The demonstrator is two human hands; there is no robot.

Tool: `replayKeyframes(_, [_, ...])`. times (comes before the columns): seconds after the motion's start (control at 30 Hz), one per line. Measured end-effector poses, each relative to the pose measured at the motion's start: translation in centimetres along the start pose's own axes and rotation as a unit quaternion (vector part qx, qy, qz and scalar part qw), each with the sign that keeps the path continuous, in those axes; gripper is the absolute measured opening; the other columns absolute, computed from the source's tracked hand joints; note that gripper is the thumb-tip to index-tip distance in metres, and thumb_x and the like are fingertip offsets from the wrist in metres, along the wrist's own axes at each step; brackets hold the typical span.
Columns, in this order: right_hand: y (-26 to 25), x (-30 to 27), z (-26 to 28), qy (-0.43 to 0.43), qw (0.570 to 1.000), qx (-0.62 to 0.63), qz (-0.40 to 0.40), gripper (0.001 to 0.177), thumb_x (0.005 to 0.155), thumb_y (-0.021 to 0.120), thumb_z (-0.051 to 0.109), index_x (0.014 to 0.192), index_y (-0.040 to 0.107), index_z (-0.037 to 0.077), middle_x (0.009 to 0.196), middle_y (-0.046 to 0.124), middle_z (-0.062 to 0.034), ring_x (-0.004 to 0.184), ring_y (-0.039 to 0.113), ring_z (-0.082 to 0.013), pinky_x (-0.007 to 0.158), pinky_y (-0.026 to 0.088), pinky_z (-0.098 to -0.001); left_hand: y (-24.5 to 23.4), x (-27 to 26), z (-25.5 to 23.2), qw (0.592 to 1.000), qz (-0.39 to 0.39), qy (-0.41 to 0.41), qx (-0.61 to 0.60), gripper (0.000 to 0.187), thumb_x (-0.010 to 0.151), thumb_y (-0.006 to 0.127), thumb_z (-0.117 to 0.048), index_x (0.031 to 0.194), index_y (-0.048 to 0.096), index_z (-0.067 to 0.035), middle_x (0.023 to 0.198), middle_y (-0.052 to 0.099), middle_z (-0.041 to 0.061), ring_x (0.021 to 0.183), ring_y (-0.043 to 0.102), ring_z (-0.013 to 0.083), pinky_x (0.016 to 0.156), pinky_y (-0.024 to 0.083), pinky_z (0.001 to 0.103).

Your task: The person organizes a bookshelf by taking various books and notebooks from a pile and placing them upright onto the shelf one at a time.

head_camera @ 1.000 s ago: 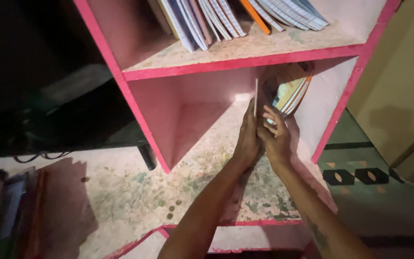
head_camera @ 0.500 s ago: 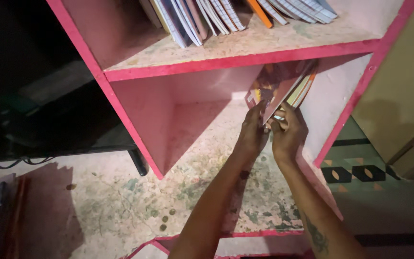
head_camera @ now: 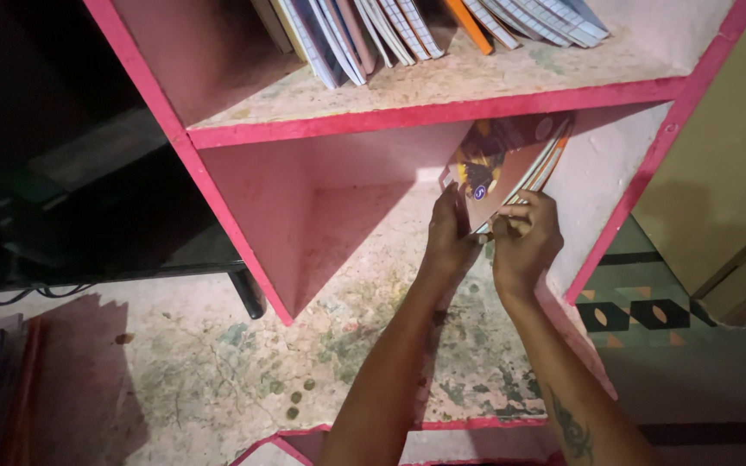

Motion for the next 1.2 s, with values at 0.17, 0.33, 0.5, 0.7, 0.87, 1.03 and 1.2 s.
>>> replayKeyframes(0.17, [-0.1,-0.1,-0.3,0.049,0.999,0.024,-0.003,0.043,0.082,0.074,-0.013,0.118,0.054,-0.001,0.096,0.069,-0.0101,0.082,0.073,-0.0167,0.070,0.059,-0.0282,0.6,-0.1,-0.8,0.957,0.084,0.098,-0.260,0.077,0.079,0.057,0.026,0.149,0.037,0.002,0.146,0.050,0.016,0.135,0.053,0.0239,0.107,0.052,0.036])
replayKeyframes(0.33, [-0.2,-0.2,0.2,0.014,0.999,0.028,0.012,0.042,0.084,0.077,-0.012,0.118,0.054,-0.001,0.093,0.069,-0.0105,0.082,0.073,-0.0156,0.071,0.057,-0.0265,0.8,1.7,3.7,0.770,0.097,-0.109,-0.622,0.042,0.100,0.069,-0.004,0.137,0.053,0.003,0.123,0.059,0.017,0.108,0.058,0.0269,0.083,0.054,0.039])
replayKeyframes(0.5, [0.5,-1.6,0.2,0.024,0.992,0.103,0.068,0.043,0.082,0.072,-0.014,0.118,0.053,0.000,0.093,0.067,-0.0086,0.083,0.070,-0.0130,0.070,0.057,-0.0240,-2.6,-1.9,-1.9,0.996,-0.029,0.077,-0.047,0.045,0.079,0.078,0.001,0.120,0.061,-0.002,0.115,0.067,0.008,0.103,0.064,0.0151,0.084,0.057,0.030])
replayKeyframes(0.7, [3.8,-6.0,1.2,0.138,0.924,0.249,0.256,0.043,0.082,0.062,-0.014,0.122,0.059,0.001,0.100,0.066,-0.0057,0.088,0.066,-0.0126,0.070,0.056,-0.0256,-8.4,-5.6,-9.9,0.994,0.038,0.088,0.059,0.034,0.087,0.071,0.001,0.120,0.066,-0.002,0.113,0.070,0.009,0.104,0.068,0.0164,0.071,0.063,0.029])
replayKeyframes(0.87, [7.7,-9.9,7.9,0.152,0.877,0.328,0.315,0.036,0.086,0.065,-0.009,0.119,0.058,0.001,0.097,0.068,-0.0072,0.090,0.070,-0.0129,0.077,0.060,-0.0263,-16.9,-9.8,-14.7,0.981,0.067,0.118,0.137,0.032,0.084,0.067,0.009,0.115,0.068,0.002,0.113,0.072,0.011,0.104,0.070,0.0196,0.077,0.062,0.032])
replayKeyframes(1.03, [12.7,-14.8,17.3,0.195,0.812,0.357,0.418,0.031,0.088,0.071,-0.003,0.116,0.060,0.002,0.095,0.069,-0.0068,0.081,0.069,-0.0160,0.069,0.057,-0.0274,-26.3,-15.7,-21.7,0.962,0.030,0.074,0.261,0.031,0.087,0.064,0.006,0.117,0.069,0.000,0.108,0.075,0.011,0.097,0.073,0.0195,0.076,0.062,0.032])
replayKeyframes(1.2, [17.5,-21.2,26.8,0.200,0.751,0.360,0.515,0.037,0.082,0.075,0.010,0.116,0.061,0.003,0.094,0.070,-0.0052,0.077,0.069,-0.0144,0.062,0.057,-0.0263,-36.9,-22.7,-28.1,0.929,-0.042,0.073,0.359,0.038,0.080,0.068,0.001,0.117,0.064,-0.002,0.114,0.069,0.010,0.100,0.070,0.0197,0.077,0.062,0.033])
Point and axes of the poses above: each hand's wrist, its own x-axis towards the middle knuckle, its own y-axis out of the palm, z = x × y, the point moved 4 cm from there along x, towards the middle knuckle
